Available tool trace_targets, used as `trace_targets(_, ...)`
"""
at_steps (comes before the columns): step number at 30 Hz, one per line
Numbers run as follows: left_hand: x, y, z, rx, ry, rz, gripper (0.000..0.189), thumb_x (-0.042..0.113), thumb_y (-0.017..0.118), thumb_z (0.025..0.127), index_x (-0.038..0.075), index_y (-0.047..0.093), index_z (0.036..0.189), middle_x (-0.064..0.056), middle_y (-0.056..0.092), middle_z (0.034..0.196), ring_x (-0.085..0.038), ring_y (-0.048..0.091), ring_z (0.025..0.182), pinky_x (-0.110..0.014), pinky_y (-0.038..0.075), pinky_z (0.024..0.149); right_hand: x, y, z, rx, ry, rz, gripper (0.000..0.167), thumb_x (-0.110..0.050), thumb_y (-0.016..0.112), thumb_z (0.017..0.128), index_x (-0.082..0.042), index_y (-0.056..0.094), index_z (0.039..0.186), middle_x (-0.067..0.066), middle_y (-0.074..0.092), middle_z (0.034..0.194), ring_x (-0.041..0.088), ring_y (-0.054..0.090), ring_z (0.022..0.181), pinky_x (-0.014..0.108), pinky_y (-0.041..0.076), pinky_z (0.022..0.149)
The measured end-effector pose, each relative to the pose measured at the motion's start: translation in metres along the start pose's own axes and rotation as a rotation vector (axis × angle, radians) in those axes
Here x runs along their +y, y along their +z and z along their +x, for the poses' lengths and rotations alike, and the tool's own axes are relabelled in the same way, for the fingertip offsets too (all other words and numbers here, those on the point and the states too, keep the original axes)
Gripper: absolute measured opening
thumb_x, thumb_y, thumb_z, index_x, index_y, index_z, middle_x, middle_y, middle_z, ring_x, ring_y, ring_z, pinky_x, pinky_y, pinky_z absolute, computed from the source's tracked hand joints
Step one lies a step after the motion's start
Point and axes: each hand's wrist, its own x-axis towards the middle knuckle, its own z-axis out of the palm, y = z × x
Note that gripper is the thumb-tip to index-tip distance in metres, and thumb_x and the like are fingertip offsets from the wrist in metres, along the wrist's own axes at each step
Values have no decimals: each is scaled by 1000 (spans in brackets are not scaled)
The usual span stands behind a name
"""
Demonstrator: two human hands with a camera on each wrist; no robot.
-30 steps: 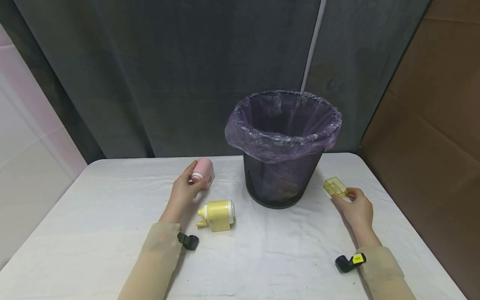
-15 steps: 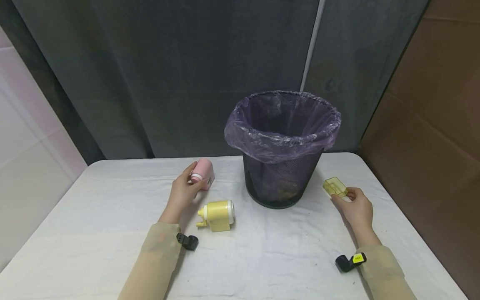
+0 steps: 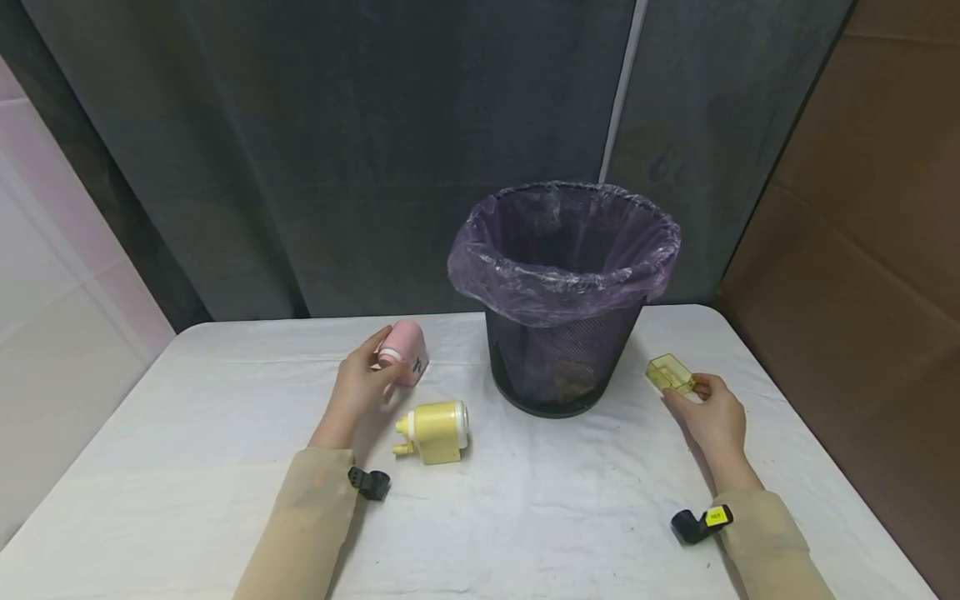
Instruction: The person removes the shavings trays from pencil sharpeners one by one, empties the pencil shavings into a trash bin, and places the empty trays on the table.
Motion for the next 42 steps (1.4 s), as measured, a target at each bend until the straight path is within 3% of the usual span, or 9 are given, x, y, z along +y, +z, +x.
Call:
trace_targets(8, 6, -9, -3, -7, 42, 24, 71, 16, 67, 87, 13, 33, 149, -21, 44, 142, -38, 45, 125, -51, 40, 97, -1, 0, 1, -6, -5, -8, 64, -30, 70, 88, 6, 45, 134, 29, 52, 127, 44, 48, 115, 53, 38, 94)
trace_targets(14, 11, -18, -5, -9, 67, 17, 70, 16, 67, 87, 13, 35, 149, -19, 51, 133, -31, 52, 110, -44, 44, 88, -1, 0, 3, -16, -11, -26, 64, -28, 69, 88, 7, 43, 136, 30, 52, 127, 45, 48, 117, 54, 38, 95)
trace_targets(26, 32, -33, -16, -34, 81, 31, 69, 20, 68, 88, 18, 36, 149, -17, 57, 121, -26, 52, 98, -33, 46, 73, -6, -7, 3, -94, 2, -53, 68, -29, 67, 89, 9, 40, 137, 32, 50, 127, 46, 46, 118, 54, 38, 96)
trace_targets(32, 36, -37, -19, -62, 82, 25, 69, 22, 68, 88, 22, 36, 149, -16, 58, 118, -26, 53, 97, -33, 48, 72, -11, -13, 1, -130, 11, -56, 70, -33, 66, 90, 12, 39, 136, 33, 51, 126, 46, 47, 116, 55, 37, 96)
trace_targets(42, 45, -41, -26, -95, 111, 22, 67, 19, 67, 88, 21, 37, 148, -17, 57, 125, -27, 56, 100, -33, 50, 71, -13, -17, 3, -117, 16, -30, 66, -32, 63, 92, 13, 41, 135, 33, 51, 125, 45, 49, 114, 52, 40, 94)
